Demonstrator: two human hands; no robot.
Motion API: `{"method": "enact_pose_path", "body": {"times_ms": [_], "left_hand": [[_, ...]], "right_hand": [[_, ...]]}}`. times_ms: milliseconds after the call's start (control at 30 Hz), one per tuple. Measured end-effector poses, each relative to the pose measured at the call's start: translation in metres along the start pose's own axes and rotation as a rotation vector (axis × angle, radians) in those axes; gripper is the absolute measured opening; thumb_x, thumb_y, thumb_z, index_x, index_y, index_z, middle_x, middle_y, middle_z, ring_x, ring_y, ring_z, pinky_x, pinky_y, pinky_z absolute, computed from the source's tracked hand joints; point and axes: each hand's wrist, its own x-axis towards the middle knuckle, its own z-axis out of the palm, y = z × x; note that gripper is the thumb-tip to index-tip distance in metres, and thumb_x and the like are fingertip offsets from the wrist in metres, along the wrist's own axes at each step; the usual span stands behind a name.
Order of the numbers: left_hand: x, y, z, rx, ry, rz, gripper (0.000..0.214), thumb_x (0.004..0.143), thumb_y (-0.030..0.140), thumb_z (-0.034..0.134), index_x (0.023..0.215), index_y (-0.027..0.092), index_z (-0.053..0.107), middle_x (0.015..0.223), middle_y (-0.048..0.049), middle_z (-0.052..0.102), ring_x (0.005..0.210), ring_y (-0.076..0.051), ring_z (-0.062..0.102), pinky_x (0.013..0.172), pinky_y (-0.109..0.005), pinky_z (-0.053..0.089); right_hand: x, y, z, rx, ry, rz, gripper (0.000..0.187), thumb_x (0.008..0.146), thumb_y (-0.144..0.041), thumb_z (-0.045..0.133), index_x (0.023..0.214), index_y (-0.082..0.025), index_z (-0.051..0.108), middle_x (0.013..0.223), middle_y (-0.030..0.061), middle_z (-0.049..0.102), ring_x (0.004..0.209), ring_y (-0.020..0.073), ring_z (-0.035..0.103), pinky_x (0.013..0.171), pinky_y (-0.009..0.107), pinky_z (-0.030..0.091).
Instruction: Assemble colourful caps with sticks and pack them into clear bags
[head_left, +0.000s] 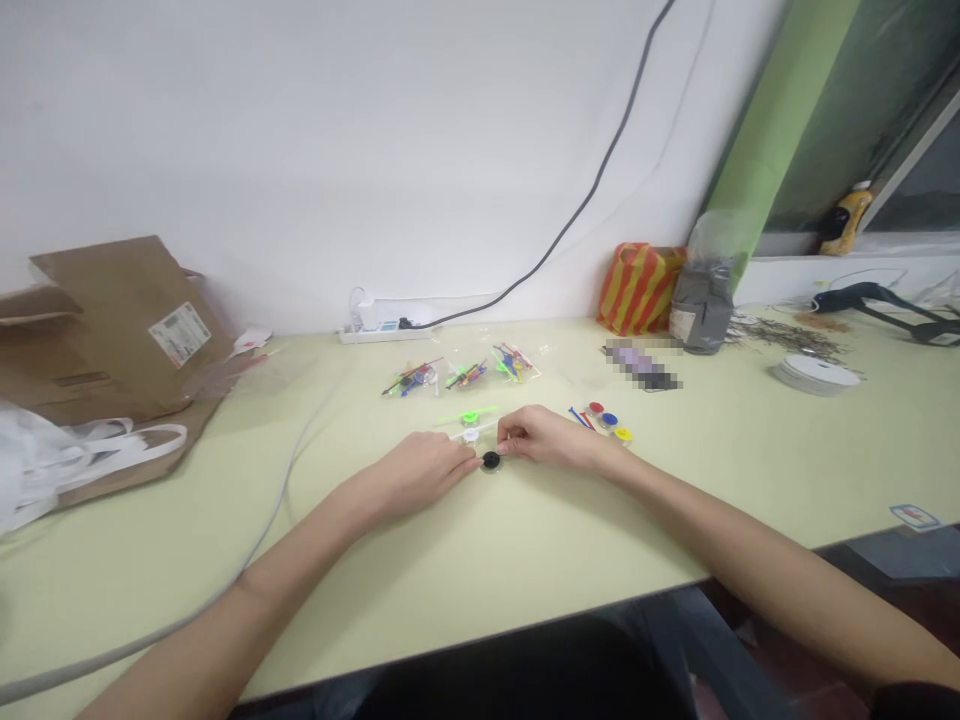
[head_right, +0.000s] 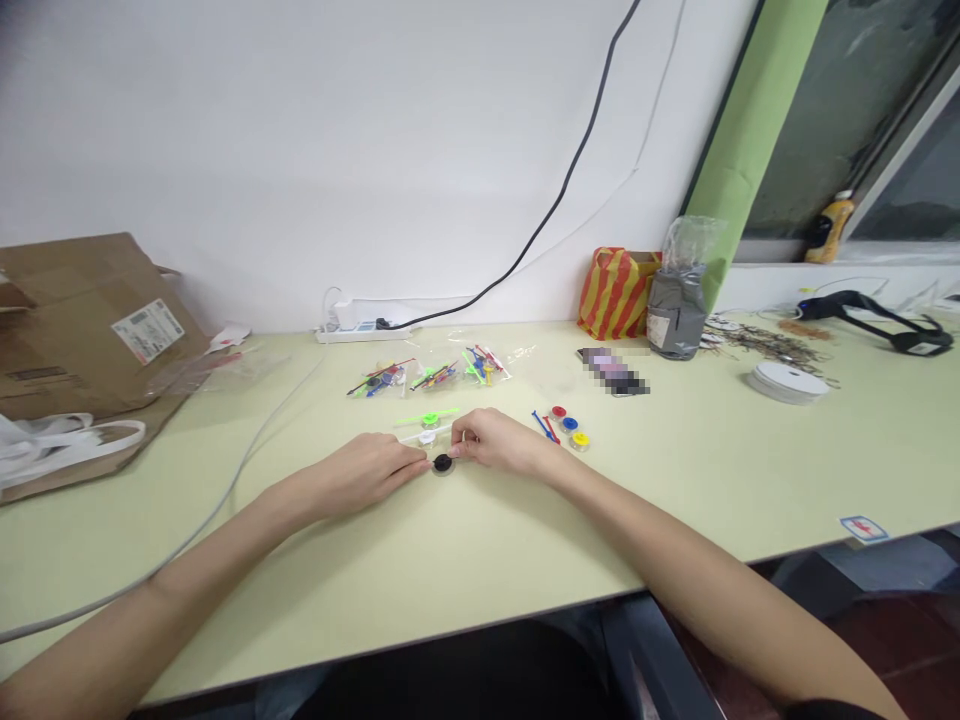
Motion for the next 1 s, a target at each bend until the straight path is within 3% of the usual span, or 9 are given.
{"method": "enact_pose_path", "body": {"times_ms": [167,467,633,833,1000], "left_hand": [[0.0,0.0,0.001,-0.005,0.011,-0.006,0.039,0.106,0.034,0.032,0.083,0.02,0.061,0.075,-0.0044,0.066,0.062,-0.019,0.057,0.058,-0.031,0.029],[-0.004,0.002,-0.001,-0.031,0.007,-0.003,0.043,0.105,0.036,0.031,0.074,0.02,0.056,0.066,-0.0031,0.059,0.057,-0.018,0.052,0.059,-0.032,0.03],[-0.003,0.002,-0.005,-0.049,0.069,-0.034,0.043,0.105,0.037,0.031,0.074,0.02,0.056,0.064,-0.0035,0.059,0.055,-0.018,0.052,0.057,-0.032,0.028],[-0.004,-0.001,-0.009,-0.008,0.065,-0.062,0.044,0.102,0.037,0.036,0.065,0.019,0.052,0.053,-0.0016,0.052,0.047,-0.015,0.045,0.054,-0.033,0.022],[-0.004,-0.003,-0.01,0.049,0.082,-0.078,0.04,0.101,0.045,0.043,0.072,0.02,0.056,0.06,-0.0023,0.058,0.051,-0.017,0.052,0.053,-0.031,0.021]], "right_hand": [[-0.002,0.0,0.0,0.021,-0.007,-0.013,0.02,0.093,-0.033,0.06,0.083,-0.016,0.062,0.061,-0.0036,0.051,0.057,0.011,0.043,0.056,0.024,0.031],[-0.006,-0.011,0.002,-0.089,0.154,-0.181,0.02,0.097,-0.028,0.056,0.081,-0.017,0.062,0.073,-0.0002,0.059,0.064,0.0118,0.048,0.061,0.024,0.032],[-0.007,-0.011,-0.004,-0.018,0.143,-0.196,0.015,0.096,-0.031,0.057,0.089,-0.018,0.062,0.081,0.0012,0.062,0.07,0.0138,0.052,0.065,0.024,0.037],[-0.006,-0.011,0.003,-0.219,0.144,-0.166,0.01,0.096,-0.021,0.056,0.092,-0.02,0.065,0.088,0.0024,0.068,0.076,0.0145,0.056,0.068,0.025,0.034],[-0.003,-0.01,0.013,-0.273,0.117,-0.175,0.019,0.1,-0.028,0.053,0.092,-0.018,0.067,0.089,0.0054,0.069,0.079,0.016,0.057,0.068,0.025,0.033]]}}
